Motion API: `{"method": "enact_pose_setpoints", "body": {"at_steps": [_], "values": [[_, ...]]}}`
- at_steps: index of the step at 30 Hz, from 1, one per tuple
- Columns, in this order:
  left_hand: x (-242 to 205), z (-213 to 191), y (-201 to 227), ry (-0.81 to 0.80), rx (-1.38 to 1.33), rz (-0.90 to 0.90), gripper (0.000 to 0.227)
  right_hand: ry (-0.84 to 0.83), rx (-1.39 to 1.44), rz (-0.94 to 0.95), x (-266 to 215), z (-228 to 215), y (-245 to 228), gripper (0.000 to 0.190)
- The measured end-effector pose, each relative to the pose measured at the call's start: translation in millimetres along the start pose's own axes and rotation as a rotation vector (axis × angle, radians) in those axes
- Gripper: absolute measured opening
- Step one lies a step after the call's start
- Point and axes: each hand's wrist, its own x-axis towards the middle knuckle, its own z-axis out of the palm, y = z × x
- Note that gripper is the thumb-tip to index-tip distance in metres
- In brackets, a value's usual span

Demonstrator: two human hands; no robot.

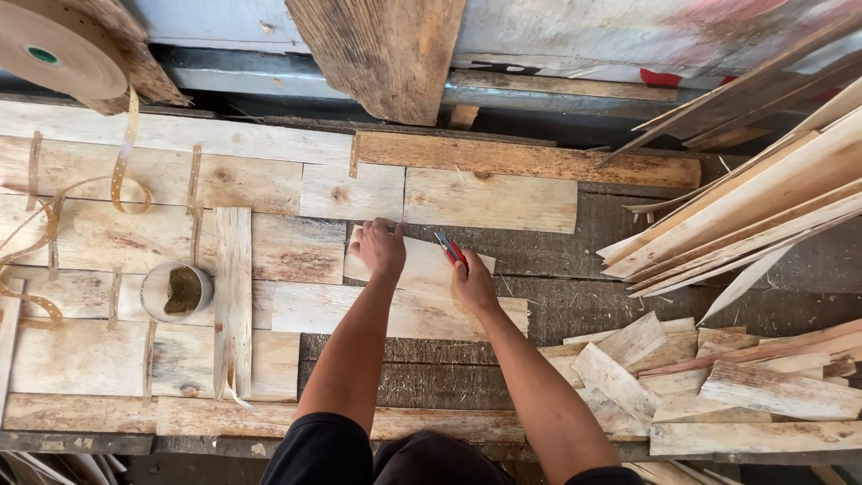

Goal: Fitting and trimming thin wood pieces to cover a surface at a workbench.

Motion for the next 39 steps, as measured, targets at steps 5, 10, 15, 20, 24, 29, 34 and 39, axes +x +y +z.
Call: {"method": "enact_pose_setpoints", "body": {"at_steps": [5, 10, 15, 20, 24, 29, 34, 39], "values": [[2, 14, 1, 0.011, 0.045, -0.054, 0.028, 0.023, -0.004, -0.053, 3, 4, 14, 0.03], [15, 35, -16, 0.053, 0.143, 0.035, 0.029, -0.016, 0.019, 0.011, 1, -3, 2, 0.029], [5, 21, -22, 0.026, 0.049, 0.087, 0.029, -0.001, 0.132, 0.021, 4, -8, 9, 0.032], [-37, 20, -54, -0.019, 0.004, 0.174, 0.025, 0.088, 0.366, 0.335, -19, -52, -30, 0.034], [-88, 13, -71, 0.036, 0.074, 0.332, 0.028, 0.354, 0.189, 0.361, -8, -52, 55, 0.03], [-114, 23, -88, -0.034, 0.104, 0.363, 0.041, 0.244, 0.189, 0.401, -33, -53, 53, 0.021], [-119, 28, -95, -0.134, 0.147, 0.369, 0.05, 0.224, 0.188, 0.329, -25, -29, 84, 0.021], [-121, 26, -102, -0.225, 0.264, 0.463, 0.061, 0.319, 0.383, 0.232, -11, -19, 107, 0.021]]}}
